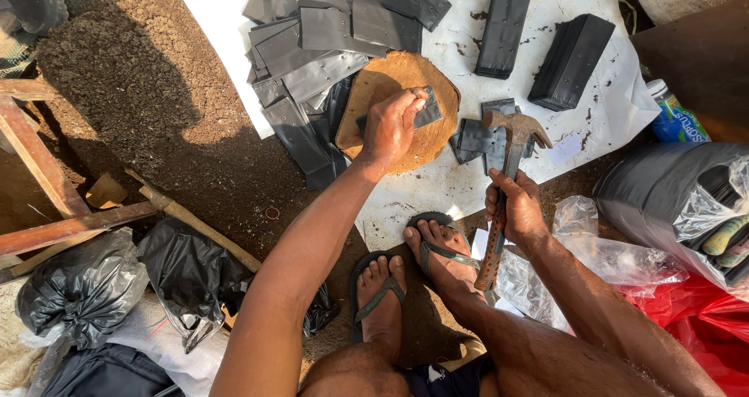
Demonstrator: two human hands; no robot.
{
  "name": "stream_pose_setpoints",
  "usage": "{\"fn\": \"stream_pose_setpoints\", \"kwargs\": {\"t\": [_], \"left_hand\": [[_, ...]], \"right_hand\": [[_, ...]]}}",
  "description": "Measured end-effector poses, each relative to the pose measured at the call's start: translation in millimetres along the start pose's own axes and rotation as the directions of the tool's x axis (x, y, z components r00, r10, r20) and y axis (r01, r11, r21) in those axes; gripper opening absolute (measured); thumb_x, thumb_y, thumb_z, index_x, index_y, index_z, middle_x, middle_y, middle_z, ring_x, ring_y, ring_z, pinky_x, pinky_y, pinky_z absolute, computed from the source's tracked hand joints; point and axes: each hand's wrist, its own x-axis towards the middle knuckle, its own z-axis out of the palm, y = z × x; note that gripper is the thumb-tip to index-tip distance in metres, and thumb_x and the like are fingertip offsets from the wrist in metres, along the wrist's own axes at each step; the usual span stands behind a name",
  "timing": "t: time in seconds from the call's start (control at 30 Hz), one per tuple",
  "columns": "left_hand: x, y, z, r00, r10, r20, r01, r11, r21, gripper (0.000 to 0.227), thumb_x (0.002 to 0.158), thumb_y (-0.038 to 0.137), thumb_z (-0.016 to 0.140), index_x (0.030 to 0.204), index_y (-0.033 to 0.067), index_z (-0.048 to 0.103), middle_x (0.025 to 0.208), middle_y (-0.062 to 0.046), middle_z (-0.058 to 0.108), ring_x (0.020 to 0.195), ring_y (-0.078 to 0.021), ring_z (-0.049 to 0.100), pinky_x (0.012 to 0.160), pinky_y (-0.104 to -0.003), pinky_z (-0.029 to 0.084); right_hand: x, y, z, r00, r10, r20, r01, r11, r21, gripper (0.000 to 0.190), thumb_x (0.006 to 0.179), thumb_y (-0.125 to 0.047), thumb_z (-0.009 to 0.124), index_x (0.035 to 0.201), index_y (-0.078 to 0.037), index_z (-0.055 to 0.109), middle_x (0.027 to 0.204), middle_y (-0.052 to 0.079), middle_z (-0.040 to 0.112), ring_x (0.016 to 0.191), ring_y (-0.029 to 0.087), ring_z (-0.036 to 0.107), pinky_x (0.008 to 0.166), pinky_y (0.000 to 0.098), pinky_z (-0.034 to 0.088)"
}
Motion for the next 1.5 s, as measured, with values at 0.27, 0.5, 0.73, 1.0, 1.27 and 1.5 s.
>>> {"fn": "stream_pose_setpoints", "kwargs": {"t": [0.27,0.5,0.73,1.0,1.27,1.5], "left_hand": [[0,0,2,0.997,0.081,-0.02,-0.078,0.99,0.121,0.009,0.102,0.01,0.065,0.104,0.0022,0.068,0.104,-0.014,0.075,0.093,-0.0293,0.077,0.078,-0.037,0.061],[-1,-13,11,0.985,0.156,0.078,-0.171,0.953,0.25,0.012,0.102,0.007,0.061,0.113,0.0044,0.065,0.11,-0.016,0.074,0.094,-0.0318,0.075,0.078,-0.039,0.064],[-6,-17,14,0.989,0.107,0.106,-0.135,0.938,0.32,0.014,0.099,0.005,0.065,0.113,0.006,0.066,0.112,-0.014,0.072,0.098,-0.0324,0.075,0.079,-0.038,0.064],[-7,-18,10,0.979,0.203,0.038,-0.206,0.953,0.222,0.024,0.1,0.0,0.062,0.123,0.0057,0.063,0.115,-0.014,0.07,0.1,-0.0339,0.073,0.081,-0.04,0.062],[-9,-16,9,0.989,0.12,0.082,-0.141,0.928,0.346,0.025,0.094,0.004,0.059,0.117,0.0094,0.068,0.114,-0.012,0.071,0.099,-0.0338,0.072,0.083,-0.038,0.062],[-8,-29,18,0.992,0.12,0.043,-0.127,0.966,0.224,0.017,0.103,0.009,0.057,0.116,0.0091,0.068,0.114,-0.011,0.071,0.099,-0.0305,0.074,0.082,-0.036,0.062]], "right_hand": [[0,-3,0,1.0,-0.03,0.009,0.03,0.997,-0.065,0.027,0.098,-0.031,0.066,0.09,-0.011,0.051,0.067,0.002,0.054,0.052,0.012,0.051,0.047,0.0316,0.045],[-14,-44,15,0.925,-0.351,0.142,0.373,0.779,-0.505,0.033,0.11,-0.035,0.052,0.092,-0.008,0.053,0.066,0.004,0.059,0.054,0.013,0.058,0.047,0.0323,0.049],[-54,-110,43,0.604,-0.64,0.475,0.692,0.127,-0.71,0.03,0.107,-0.02,0.057,0.126,0.003,0.054,0.062,0.012,0.063,0.051,0.023,0.066,0.045,0.0387,0.051],[-43,-119,70,0.841,-0.342,0.42,0.421,-0.076,-0.904,0.031,0.111,-0.03,0.048,0.104,-0.001,0.053,0.046,0.013,0.056,0.033,0.029,0.053,0.034,0.0446,0.042],[-71,-143,60,0.573,-0.611,0.546,0.648,-0.069,-0.758,0.025,0.115,-0.019,0.051,0.105,0.004,0.051,0.056,0.012,0.055,0.042,0.025,0.055,0.038,0.0421,0.043],[-63,-131,73,0.638,-0.612,0.466,0.624,0.057,-0.779,0.02,0.112,-0.016,0.05,0.105,0.002,0.052,0.06,0.015,0.059,0.044,0.028,0.058,0.036,0.0416,0.045]]}}
